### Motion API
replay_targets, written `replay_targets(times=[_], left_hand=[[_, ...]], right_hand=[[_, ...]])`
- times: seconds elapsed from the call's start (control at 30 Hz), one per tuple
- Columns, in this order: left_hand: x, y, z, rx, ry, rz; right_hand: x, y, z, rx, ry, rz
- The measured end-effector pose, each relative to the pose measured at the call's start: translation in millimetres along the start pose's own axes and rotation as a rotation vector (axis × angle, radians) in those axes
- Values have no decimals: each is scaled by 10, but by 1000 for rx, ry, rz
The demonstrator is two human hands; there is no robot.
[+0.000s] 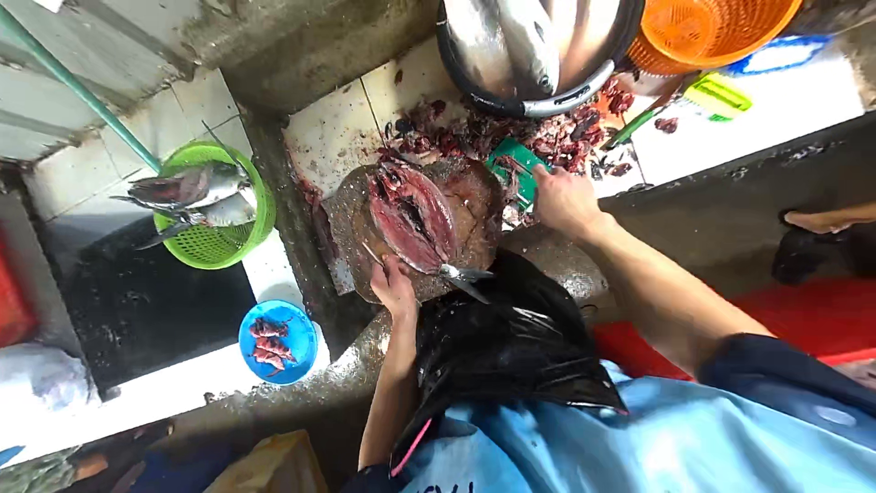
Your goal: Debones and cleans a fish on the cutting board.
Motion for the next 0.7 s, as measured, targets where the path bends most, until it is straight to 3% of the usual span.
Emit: replay_targets(times=[0.1,0.2,0.27,0.37,0.4,0.47,0.6,0.7], left_hand=[[-281,-292,-65,131,-197,96],[-376,-343,-178,148,-367,167],[-494,-298,-256,129,-522,232],[-738,-227,-439,171,-744,262],[-811,-238,-489,177,-775,247],[-903,-248,-619,129,-793,225],[-881,-333,-644,-20,-774,175],[-938,-369,-639,-47,-708,238]], right_hand=[[-320,579,-310,46,25,-84],[-573,930,-127,236,144,-159],[-367,701,213,366,248,-250],[-62,-227,995,725,395,-429],[-90,-480,1201,801,432,-402],[-216,-655,1420,819,461,-327],[-300,-642,1410,802,463,-232],[-295,-622,1409,780,569,-142]])
Point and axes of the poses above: each hand's wrist, its own y-axis towards the middle knuckle, its own x-axis out of the back of the hand, z = x × y, the point moved 8 cm from there along y, towards the middle knuckle, and after that the axes turned 10 degrees about x, right-handed, at the moved point
